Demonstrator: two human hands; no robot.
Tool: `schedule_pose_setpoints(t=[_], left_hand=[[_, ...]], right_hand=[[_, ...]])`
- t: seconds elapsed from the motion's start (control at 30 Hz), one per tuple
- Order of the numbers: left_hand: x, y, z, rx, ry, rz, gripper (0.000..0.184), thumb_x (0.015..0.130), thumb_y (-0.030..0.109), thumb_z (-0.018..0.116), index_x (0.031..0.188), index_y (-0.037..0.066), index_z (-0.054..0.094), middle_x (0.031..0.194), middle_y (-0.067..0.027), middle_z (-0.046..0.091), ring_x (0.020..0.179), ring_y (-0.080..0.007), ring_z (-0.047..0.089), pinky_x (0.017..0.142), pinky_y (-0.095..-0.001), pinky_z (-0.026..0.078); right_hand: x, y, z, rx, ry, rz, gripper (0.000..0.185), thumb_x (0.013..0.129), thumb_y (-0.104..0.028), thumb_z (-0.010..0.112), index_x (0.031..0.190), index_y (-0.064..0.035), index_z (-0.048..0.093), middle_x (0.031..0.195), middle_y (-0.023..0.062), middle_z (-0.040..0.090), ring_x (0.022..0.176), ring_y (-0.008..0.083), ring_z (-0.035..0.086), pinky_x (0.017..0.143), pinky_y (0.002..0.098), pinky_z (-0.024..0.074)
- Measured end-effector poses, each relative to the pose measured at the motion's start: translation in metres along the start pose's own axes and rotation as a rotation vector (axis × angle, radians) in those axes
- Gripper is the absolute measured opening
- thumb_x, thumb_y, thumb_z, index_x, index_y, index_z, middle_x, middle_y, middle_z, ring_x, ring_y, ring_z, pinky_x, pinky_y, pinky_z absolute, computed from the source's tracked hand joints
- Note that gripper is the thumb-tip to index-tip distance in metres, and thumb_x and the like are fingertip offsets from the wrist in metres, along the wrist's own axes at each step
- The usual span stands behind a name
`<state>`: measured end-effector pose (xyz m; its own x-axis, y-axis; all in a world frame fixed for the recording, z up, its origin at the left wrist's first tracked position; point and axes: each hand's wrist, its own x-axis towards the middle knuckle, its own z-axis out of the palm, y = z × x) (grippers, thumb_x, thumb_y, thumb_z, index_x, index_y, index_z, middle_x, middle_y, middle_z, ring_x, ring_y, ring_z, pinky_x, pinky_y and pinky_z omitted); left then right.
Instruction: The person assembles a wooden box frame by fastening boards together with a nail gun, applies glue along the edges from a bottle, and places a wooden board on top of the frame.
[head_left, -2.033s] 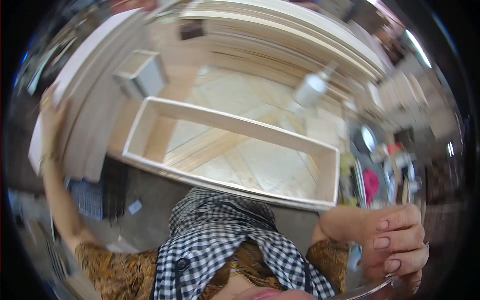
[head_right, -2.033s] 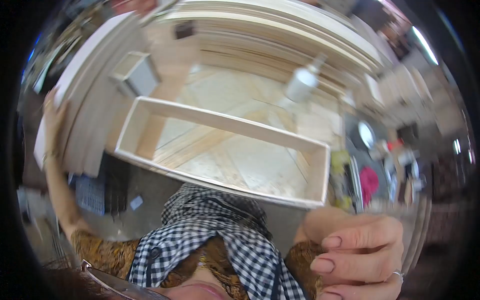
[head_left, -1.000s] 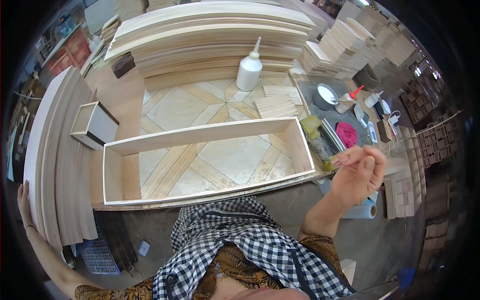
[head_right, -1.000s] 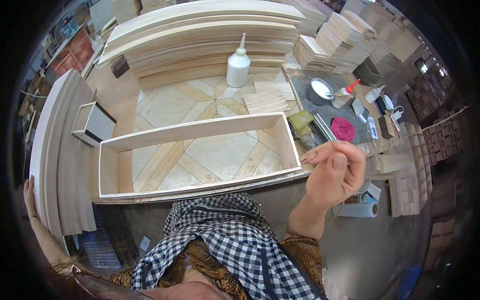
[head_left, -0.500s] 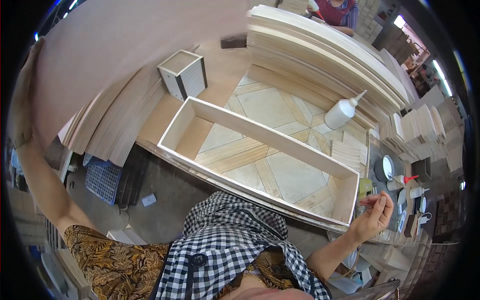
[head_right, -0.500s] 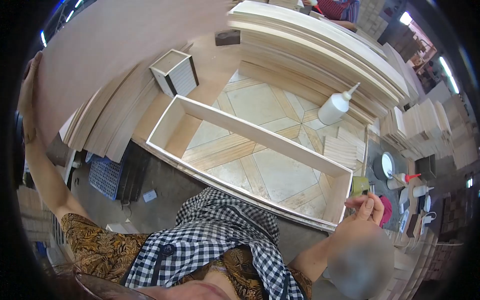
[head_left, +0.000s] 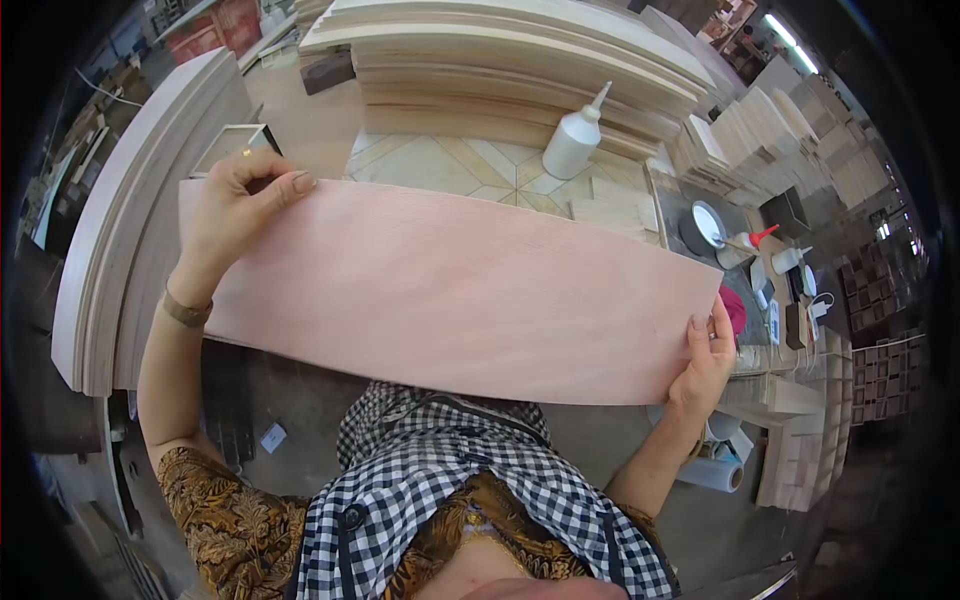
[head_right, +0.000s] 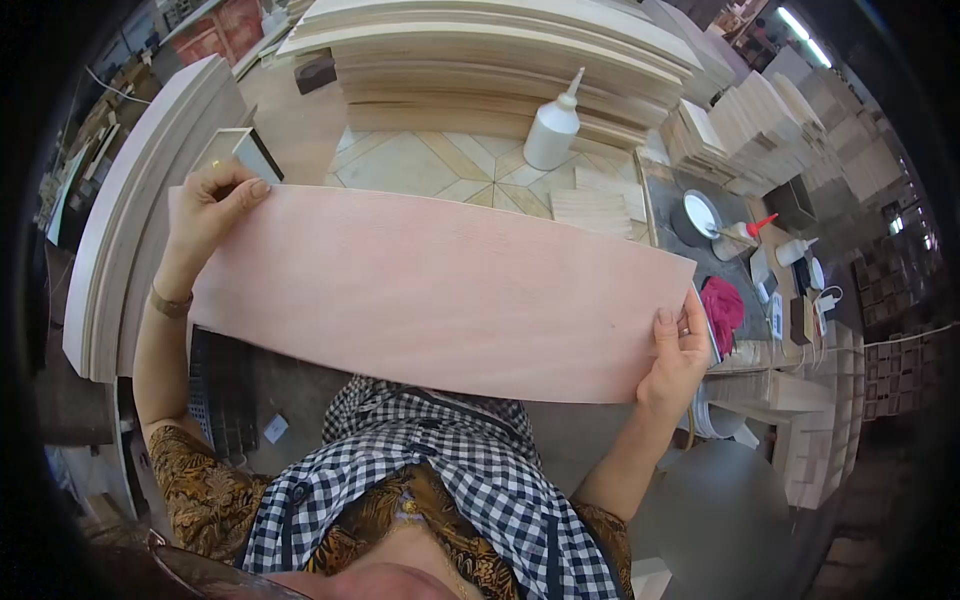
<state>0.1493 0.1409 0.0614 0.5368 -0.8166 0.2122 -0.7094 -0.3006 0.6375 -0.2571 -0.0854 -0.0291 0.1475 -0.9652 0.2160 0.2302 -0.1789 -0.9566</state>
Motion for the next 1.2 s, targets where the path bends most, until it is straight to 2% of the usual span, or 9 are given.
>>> schedule_pose_setpoints(t=[0.1, 0.13, 0.23, 0.33, 0.43, 0.53, 0.7, 0.73, 1.2], left_hand=[[-0.008, -0.016, 0.007, 0.548, 0.41, 0.473, 0.035, 0.079, 0.026, 0.07, 0.104, 0.004, 0.063, 0.102, -0.0097, 0.06, 0.092, -0.0223, 0.055, 0.082, -0.0308, 0.042], [-0.013, -0.03, 0.001, 0.587, 0.441, 0.355, 0.042, 0.078, 0.026, 0.069, 0.113, 0.005, 0.058, 0.115, -0.0136, 0.053, 0.11, -0.0321, 0.047, 0.096, -0.0375, 0.036], [-0.028, -0.088, -0.013, 0.655, 0.588, 0.034, 0.044, 0.082, 0.026, 0.066, 0.117, 0.0, 0.055, 0.111, -0.0129, 0.057, 0.105, -0.0254, 0.053, 0.09, -0.033, 0.041], [-0.048, -0.106, -0.016, -0.311, 0.3, -0.362, 0.047, 0.086, 0.025, 0.062, 0.12, -0.006, 0.051, 0.108, -0.013, 0.061, 0.098, -0.017, 0.057, 0.084, -0.0264, 0.044], [-0.053, -0.103, 0.001, -0.277, 0.296, -0.318, 0.045, 0.088, 0.024, 0.06, 0.118, -0.009, 0.051, 0.103, -0.0115, 0.063, 0.093, -0.0107, 0.057, 0.079, -0.0205, 0.045], [-0.051, -0.109, 0.008, -0.145, 0.32, -0.347, 0.045, 0.089, 0.025, 0.059, 0.118, -0.009, 0.052, 0.104, -0.014, 0.063, 0.094, -0.0136, 0.058, 0.081, -0.0236, 0.045], [-0.035, -0.14, 0.006, 0.222, 0.328, -0.329, 0.053, 0.089, 0.036, 0.055, 0.119, -0.007, 0.053, 0.112, -0.0232, 0.06, 0.103, -0.0273, 0.058, 0.088, -0.0319, 0.043], [-0.034, -0.136, 0.007, 0.309, 0.312, -0.338, 0.055, 0.088, 0.039, 0.055, 0.118, -0.007, 0.053, 0.112, -0.024, 0.059, 0.104, -0.0295, 0.058, 0.089, -0.0331, 0.043], [-0.024, -0.147, 0.038, 0.71, 0.193, -0.194, 0.061, 0.088, 0.048, 0.047, 0.111, -0.007, 0.057, 0.109, -0.0289, 0.055, 0.1, -0.0413, 0.054, 0.086, -0.0419, 0.044]], right_hand=[[0.0, 0.006, -0.014, -0.066, 0.02, 0.069, 0.046, 0.082, 0.001, 0.061, 0.125, 0.0086, 0.046, 0.11, 0.0107, 0.058, 0.099, 0.0138, 0.055, 0.088, 0.0256, 0.0437], [0.003, 0.006, -0.018, -0.056, 0.024, 0.092, 0.046, 0.082, 0.002, 0.061, 0.124, 0.0086, 0.046, 0.109, 0.0104, 0.059, 0.098, 0.0139, 0.056, 0.088, 0.0255, 0.0439], [0.02, 0.007, -0.02, -0.035, 0.018, 0.144, 0.046, 0.081, 0.004, 0.061, 0.124, 0.0086, 0.047, 0.106, 0.0105, 0.06, 0.095, 0.0144, 0.057, 0.087, 0.0254, 0.0446], [0.037, 0.015, -0.013, -0.083, -0.025, 0.132, 0.045, 0.08, 0.002, 0.062, 0.122, 0.0086, 0.048, 0.107, 0.0124, 0.06, 0.094, 0.0149, 0.057, 0.085, 0.026, 0.0453], [0.058, 0.031, -0.003, -0.264, -0.02, 0.111, 0.045, 0.079, -0.003, 0.066, 0.119, 0.009, 0.05, 0.105, 0.0145, 0.062, 0.091, 0.0152, 0.059, 0.081, 0.0256, 0.046], [0.067, 0.04, 0.016, -0.442, -0.024, 0.085, 0.046, 0.077, -0.009, 0.069, 0.115, 0.0099, 0.052, 0.098, 0.0156, 0.064, 0.085, 0.0155, 0.061, 0.075, 0.0244, 0.0467], [0.067, 0.036, 0.037, -0.936, -0.114, -0.001, 0.051, 0.075, -0.031, 0.071, 0.104, 0.0087, 0.06, 0.088, 0.0177, 0.067, 0.079, 0.0214, 0.064, 0.072, 0.0289, 0.0485], [0.072, 0.046, 0.031, -1.019, -0.083, -0.03, 0.059, 0.071, -0.045, 0.07, 0.1, 0.006, 0.063, 0.088, 0.0197, 0.067, 0.083, 0.0273, 0.065, 0.075, 0.0334, 0.0483], [0.055, 0.048, 0.025, -1.283, -0.047, -0.05, 0.06, 0.069, -0.049, 0.067, 0.095, 0.0053, 0.064, 0.092, 0.0249, 0.064, 0.092, 0.0358, 0.06, 0.082, 0.0401, 0.0456]])
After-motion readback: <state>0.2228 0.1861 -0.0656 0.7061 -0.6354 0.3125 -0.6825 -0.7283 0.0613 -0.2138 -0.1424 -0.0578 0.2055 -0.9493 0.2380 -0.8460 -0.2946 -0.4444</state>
